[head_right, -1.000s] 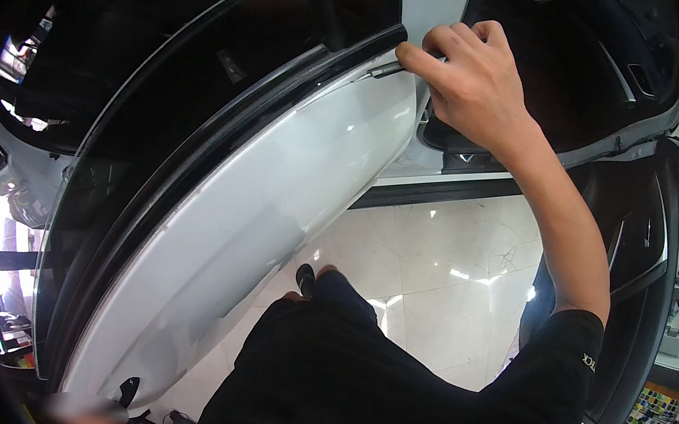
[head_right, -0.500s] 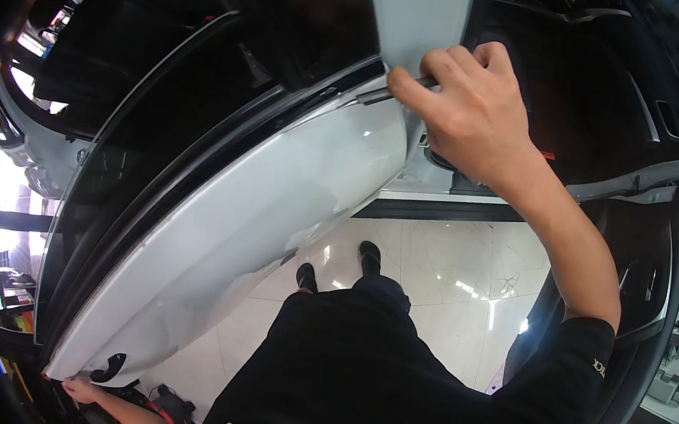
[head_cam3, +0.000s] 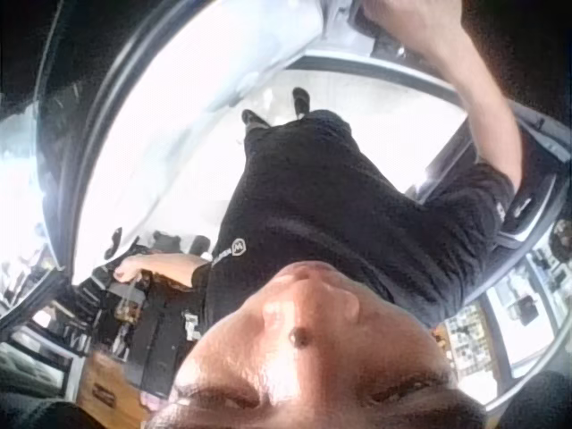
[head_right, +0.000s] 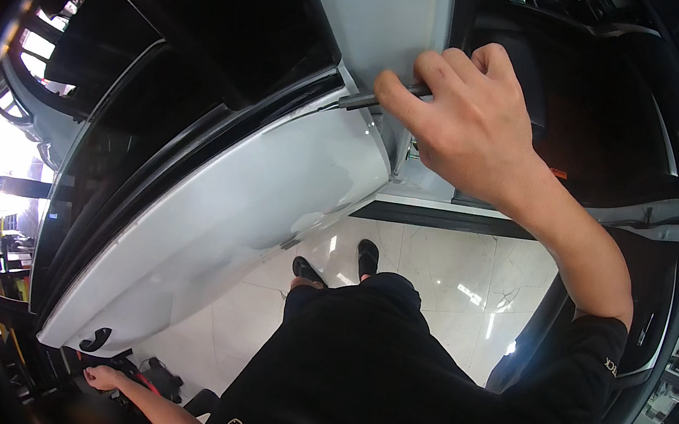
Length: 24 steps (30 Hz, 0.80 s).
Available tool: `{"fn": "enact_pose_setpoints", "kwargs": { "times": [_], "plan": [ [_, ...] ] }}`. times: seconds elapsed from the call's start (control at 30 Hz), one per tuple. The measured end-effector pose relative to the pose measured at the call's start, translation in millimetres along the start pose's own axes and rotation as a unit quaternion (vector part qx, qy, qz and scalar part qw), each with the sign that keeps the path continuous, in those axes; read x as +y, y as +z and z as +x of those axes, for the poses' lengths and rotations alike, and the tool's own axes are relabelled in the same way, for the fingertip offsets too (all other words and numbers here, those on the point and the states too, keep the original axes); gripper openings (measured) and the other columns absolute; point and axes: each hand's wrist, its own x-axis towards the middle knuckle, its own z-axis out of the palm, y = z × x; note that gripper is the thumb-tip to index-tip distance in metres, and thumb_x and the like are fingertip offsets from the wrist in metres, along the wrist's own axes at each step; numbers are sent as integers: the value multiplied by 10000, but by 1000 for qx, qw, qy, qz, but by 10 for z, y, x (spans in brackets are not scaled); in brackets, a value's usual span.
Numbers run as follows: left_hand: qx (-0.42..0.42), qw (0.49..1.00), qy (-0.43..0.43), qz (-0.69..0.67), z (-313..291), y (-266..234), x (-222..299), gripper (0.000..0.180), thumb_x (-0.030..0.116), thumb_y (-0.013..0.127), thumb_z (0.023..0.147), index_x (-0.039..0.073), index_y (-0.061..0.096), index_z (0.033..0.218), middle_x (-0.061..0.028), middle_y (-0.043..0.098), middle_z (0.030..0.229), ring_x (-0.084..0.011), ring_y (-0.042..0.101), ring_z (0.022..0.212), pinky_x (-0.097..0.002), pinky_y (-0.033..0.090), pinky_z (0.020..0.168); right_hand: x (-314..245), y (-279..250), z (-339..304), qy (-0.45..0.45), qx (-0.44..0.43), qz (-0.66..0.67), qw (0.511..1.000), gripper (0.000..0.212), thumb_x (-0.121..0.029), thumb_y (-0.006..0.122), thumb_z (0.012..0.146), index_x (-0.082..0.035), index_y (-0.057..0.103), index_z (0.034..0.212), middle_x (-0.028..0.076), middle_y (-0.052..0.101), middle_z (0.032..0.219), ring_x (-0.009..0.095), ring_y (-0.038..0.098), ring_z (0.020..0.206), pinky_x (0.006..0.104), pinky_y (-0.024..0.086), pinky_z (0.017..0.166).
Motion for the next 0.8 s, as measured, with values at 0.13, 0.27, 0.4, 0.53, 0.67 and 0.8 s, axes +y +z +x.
{"fn": "enact_pose_setpoints", "kwargs": {
  "times": [0.13,0.27,0.4,0.53,0.67,0.8],
  "plan": [
    [-32,999,4,-40,-154,-56,97,364,237,619,1011,20,680,1298,-178,703,1257,-304,688,1104,-383,604,857,38,8,-24,-19,20,23,999,431,-24,758,743,-157,712,1150,44,603,866,188,590,764,366,392,726],
    [-58,996,4,-61,-322,-74,340,360,207,607,1025,11,653,1323,-187,694,1263,-302,691,1103,-383,611,863,70,25,-71,-49,49,26,997,328,-109,714,828,-159,713,1152,43,564,868,174,578,753,346,384,695],
    [-77,992,38,-92,-401,-83,553,339,155,588,1041,-12,631,1333,-191,686,1275,-297,690,1119,-381,615,865,135,144,-128,-76,102,41,991,332,-127,690,833,-152,718,1163,33,562,882,171,569,747,335,385,666],
    [-89,988,36,-123,-405,-124,650,348,140,586,1041,-17,609,1351,-183,681,1285,-286,688,1129,-370,606,881,242,190,-175,-68,85,36,993,353,-138,704,799,-161,718,1150,34,555,877,174,571,751,333,395,675],
    [-90,988,15,-124,-484,-180,744,350,150,575,1042,-15,608,1348,-175,678,1283,-271,679,1131,-359,597,876,337,220,-245,-56,89,26,994,389,-113,729,745,-167,718,1129,33,550,880,176,568,753,331,397,674],
    [-89,987,20,-134,-507,-217,792,348,163,566,1045,-6,610,1347,-169,681,1273,-261,676,1124,-356,593,868,426,249,-298,-47,80,17,996,429,-85,747,695,-165,717,1115,28,548,879,177,567,757,331,398,671]
  ]
}}
